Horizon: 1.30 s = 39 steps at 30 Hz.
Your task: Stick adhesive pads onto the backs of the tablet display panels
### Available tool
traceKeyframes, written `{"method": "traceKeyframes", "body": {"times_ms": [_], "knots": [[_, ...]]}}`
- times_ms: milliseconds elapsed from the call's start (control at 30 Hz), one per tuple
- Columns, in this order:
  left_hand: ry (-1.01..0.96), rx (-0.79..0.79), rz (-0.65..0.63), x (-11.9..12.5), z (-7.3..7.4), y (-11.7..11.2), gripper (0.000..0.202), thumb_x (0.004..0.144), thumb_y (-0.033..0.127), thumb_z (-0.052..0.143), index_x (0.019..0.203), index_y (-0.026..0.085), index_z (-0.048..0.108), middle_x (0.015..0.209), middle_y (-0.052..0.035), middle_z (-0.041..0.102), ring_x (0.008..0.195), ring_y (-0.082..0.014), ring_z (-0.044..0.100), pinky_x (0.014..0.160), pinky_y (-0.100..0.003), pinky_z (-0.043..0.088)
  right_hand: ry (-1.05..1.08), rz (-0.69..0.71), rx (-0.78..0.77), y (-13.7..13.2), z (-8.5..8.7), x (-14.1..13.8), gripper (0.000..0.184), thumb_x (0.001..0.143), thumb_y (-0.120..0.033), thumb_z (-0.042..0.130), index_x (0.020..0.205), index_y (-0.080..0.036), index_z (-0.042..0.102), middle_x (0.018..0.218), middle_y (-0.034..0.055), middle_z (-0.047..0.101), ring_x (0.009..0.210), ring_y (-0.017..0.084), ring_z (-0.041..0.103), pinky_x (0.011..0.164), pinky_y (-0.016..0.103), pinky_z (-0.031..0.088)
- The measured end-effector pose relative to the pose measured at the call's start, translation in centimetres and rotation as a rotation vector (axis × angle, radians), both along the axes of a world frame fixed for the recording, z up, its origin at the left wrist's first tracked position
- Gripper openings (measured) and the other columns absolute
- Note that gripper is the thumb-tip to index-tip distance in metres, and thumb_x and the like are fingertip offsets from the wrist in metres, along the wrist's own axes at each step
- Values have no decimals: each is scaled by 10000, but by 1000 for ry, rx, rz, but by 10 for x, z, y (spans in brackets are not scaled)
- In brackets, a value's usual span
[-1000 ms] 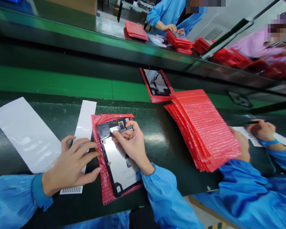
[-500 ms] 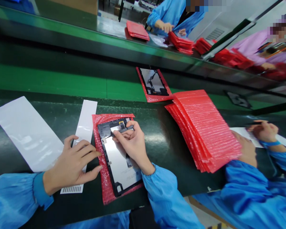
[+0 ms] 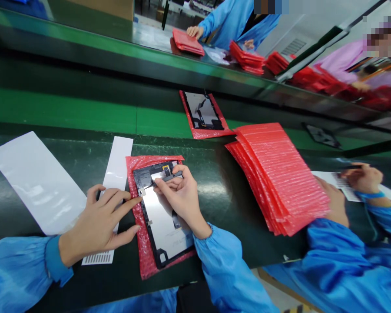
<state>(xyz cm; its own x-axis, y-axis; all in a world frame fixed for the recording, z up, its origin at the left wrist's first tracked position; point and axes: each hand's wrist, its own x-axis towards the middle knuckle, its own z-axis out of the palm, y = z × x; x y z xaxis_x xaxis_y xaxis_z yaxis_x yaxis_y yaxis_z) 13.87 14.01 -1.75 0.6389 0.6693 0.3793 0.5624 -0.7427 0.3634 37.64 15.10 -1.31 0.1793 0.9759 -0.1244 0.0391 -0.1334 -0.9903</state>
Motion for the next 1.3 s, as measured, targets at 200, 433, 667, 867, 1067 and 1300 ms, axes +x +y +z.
{"method": "traceKeyframes", "body": {"times_ms": [200,433,667,867,1067,1300], "knots": [[-1,3,6,1,0,0,476,1048,525,441,1294,187,670,1154,-93,707,1032,-271,598,997,-535,274,3,-13,-5,0,-1,0,638,761,-513,937,1025,-276,407,677,-19,756,617,224,779,586,263,657],[7,14,5,0,0,0,483,1052,527,427,1293,186,669,1154,-95,704,1033,-270,590,985,-532,278,-1,-4,7,0,-1,0,622,781,-497,928,1026,-275,401,675,-16,761,617,208,777,596,245,647],[20,18,0,0,-1,1,507,1040,538,448,1371,205,640,1306,-101,683,1168,-289,587,1050,-552,260,11,8,13,0,-1,0,601,808,-468,916,1029,-277,391,697,-9,772,625,199,778,605,237,646],[63,7,-32,0,-8,0,663,1006,645,476,1495,204,551,1571,-80,522,1450,-318,441,1245,-583,47,-4,11,19,0,-1,0,582,826,-459,902,1036,-276,391,686,-14,767,633,209,783,608,243,647],[72,2,-44,1,-12,1,781,984,734,460,1540,188,505,1629,-75,436,1503,-314,397,1293,-552,-92,-1,15,20,0,-2,0,584,831,-445,902,1041,-267,387,695,-3,773,630,184,783,619,196,631],[77,-27,-28,3,-13,4,793,970,755,461,1508,177,531,1617,-67,454,1518,-295,379,1290,-554,-164,10,22,-5,3,-3,2,626,780,-464,931,1049,-261,403,672,-14,759,619,197,782,599,200,638]]}}
